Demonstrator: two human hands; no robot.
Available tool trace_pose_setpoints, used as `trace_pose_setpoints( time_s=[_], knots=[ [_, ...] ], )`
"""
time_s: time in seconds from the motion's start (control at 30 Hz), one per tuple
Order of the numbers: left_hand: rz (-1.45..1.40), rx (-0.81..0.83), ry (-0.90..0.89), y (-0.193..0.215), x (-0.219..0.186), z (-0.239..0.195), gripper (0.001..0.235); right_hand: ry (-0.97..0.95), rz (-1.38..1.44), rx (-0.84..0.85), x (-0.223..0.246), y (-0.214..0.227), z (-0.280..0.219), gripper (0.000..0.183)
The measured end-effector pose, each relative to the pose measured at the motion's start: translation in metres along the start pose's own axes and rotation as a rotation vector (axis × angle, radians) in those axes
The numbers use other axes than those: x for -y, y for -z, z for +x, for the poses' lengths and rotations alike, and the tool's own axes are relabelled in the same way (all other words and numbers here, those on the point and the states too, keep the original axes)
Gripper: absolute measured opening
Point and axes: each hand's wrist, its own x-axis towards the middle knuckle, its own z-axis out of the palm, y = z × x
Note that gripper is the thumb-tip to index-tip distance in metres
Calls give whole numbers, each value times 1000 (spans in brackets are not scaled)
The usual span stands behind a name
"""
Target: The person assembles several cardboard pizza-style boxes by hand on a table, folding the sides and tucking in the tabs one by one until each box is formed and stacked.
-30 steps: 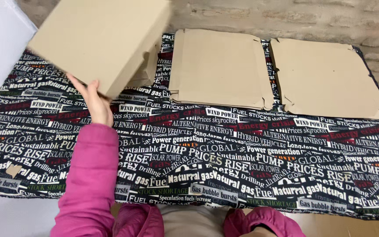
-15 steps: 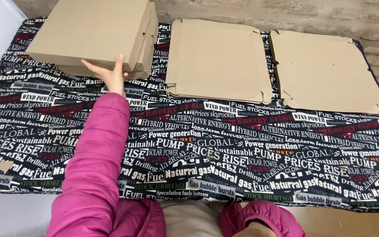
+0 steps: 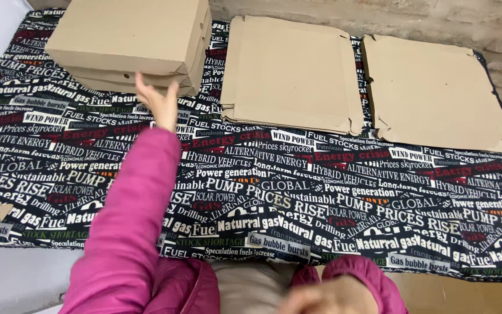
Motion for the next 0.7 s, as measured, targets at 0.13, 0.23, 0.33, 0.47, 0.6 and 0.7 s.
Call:
trace_pose_setpoints(
  time_s=[0.13, 0.23, 0.33, 0.47, 0.6, 0.7],
  knots=[
    [48, 241, -398, -6, -3, -80, 60, -54, -95, -34, -126, 28, -29, 26],
    [299, 532, -530, -5, -27, -126, 52, -128, -368, -86, -231, 49, -34, 30],
    [478, 604, -620, -10, -38, -138, 60, -309, -813, -123, -307, 58, -56, 47],
    [585, 505, -698, -16, -23, -127, 50, -620, -998, -111, -349, 59, -77, 68],
    [621, 498, -637, -19, -14, -130, 62, -642, -995, -135, -351, 51, -77, 67],
    [538, 518, -684, -20, -26, -131, 62, -646, -965, -166, -351, 51, -75, 66]
  ],
)
